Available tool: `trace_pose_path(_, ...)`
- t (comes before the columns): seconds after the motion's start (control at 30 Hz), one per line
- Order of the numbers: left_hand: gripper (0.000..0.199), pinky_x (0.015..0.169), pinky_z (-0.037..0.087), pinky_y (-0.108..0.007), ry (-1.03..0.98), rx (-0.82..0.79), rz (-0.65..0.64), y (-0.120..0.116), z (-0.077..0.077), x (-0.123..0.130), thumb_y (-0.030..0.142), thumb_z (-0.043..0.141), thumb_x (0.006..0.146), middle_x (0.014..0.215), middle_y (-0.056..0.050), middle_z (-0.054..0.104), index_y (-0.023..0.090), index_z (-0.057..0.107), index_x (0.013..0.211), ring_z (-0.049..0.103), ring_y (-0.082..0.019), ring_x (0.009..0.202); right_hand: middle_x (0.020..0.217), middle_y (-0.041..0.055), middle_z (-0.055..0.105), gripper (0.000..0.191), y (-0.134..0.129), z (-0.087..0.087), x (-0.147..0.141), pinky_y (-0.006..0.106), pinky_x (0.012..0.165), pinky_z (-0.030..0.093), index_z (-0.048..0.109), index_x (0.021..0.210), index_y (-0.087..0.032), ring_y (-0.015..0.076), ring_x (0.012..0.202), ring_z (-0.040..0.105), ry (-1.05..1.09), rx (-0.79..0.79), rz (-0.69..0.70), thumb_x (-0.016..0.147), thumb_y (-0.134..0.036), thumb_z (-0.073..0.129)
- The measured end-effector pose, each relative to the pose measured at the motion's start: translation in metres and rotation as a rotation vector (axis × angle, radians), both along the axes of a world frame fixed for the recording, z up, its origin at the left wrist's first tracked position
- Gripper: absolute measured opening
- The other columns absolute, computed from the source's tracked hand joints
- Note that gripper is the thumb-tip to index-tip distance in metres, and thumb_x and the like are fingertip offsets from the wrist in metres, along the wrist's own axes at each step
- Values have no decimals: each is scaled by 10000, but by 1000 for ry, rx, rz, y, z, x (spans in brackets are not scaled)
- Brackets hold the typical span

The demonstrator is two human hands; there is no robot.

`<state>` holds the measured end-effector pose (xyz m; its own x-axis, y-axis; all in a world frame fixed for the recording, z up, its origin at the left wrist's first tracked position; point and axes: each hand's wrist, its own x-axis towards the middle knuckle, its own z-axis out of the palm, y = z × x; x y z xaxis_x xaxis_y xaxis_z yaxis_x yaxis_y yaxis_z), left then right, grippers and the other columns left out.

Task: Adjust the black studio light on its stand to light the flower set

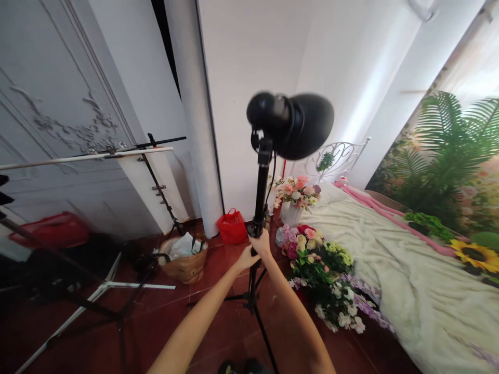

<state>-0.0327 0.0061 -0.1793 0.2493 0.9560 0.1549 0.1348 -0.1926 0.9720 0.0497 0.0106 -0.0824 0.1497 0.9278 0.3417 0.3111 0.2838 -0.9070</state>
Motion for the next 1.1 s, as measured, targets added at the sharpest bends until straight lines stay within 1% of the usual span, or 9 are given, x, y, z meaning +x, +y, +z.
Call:
trace_pose_path(0.17, 321, 637, 483, -286, 0, -75, 92, 0, 4, 9, 434, 616, 707, 707, -59, 665, 118, 638, 759, 609, -170, 665, 434, -20, 500, 349, 11, 98, 4, 213, 468, 432, 479, 527, -173, 100, 416, 487, 23, 122, 36, 708, -445, 601)
trace_pose_path(0.27, 356, 637, 481, -292, -12, -66, 122, -2, 1, 10, 481, 625, 686, 703, -61, 670, 130, 642, 744, 616, -176, 670, 431, -23, 488, 357, 16, 131, 6, 206, 457, 420, 472, 520, -169, 94, 409, 481, 37, 157, 47, 716, -437, 603)
trace_pose_path(0.33, 357, 651, 483, -300, -16, -55, 129, -1, 0, 12, 489, 626, 682, 711, -67, 674, 136, 645, 730, 621, -182, 683, 439, -23, 492, 352, 18, 140, 6, 205, 464, 422, 470, 522, -169, 94, 416, 488, 40, 171, 56, 719, -429, 602)
trace_pose_path(0.4, 349, 664, 485, -303, -20, -50, 129, -1, -1, 13, 484, 625, 686, 721, -71, 676, 137, 645, 726, 623, -185, 697, 440, -24, 491, 348, 17, 137, 6, 207, 467, 423, 464, 523, -172, 94, 415, 487, 41, 162, 55, 715, -427, 602)
trace_pose_path(0.47, 336, 668, 485, -299, -23, -49, 137, 0, -3, 14, 470, 621, 695, 727, -69, 674, 137, 644, 733, 621, -182, 701, 436, -25, 488, 343, 14, 124, 5, 207, 460, 419, 461, 522, -176, 94, 409, 479, 37, 139, 54, 704, -426, 607)
trace_pose_path(0.7, 204, 646, 482, -289, -24, -59, 156, -1, -13, 12, 343, 633, 696, 717, -52, 662, 143, 630, 739, 620, -192, 713, 473, -6, 533, 317, 3, 42, 1, 213, 445, 410, 481, 536, -178, 107, 437, 492, 52, 66, 45, 673, -430, 615)
trace_pose_path(0.8, 140, 629, 481, -290, -49, -73, 149, -1, -16, 12, 282, 625, 696, 673, -48, 652, 144, 608, 709, 617, -194, 688, 480, -5, 540, 310, 3, 18, 2, 218, 460, 416, 487, 545, -177, 115, 461, 506, 42, 43, 28, 666, -428, 623)
trace_pose_path(0.93, 107, 617, 481, -291, -97, -126, 187, -1, -13, 16, 236, 631, 683, 617, -46, 643, 140, 592, 657, 618, -198, 672, 488, 2, 552, 316, 4, 5, 4, 225, 474, 427, 494, 551, -174, 123, 470, 519, 30, 24, 50, 671, -434, 628)
trace_pose_path(1.1, 116, 634, 483, -287, -157, -131, 240, -2, -10, 22, 232, 659, 660, 639, -65, 658, 129, 606, 646, 633, -207, 701, 523, 23, 577, 339, 3, 8, 5, 233, 501, 440, 508, 556, -169, 129, 493, 532, -1, -1, 79, 686, -456, 634)
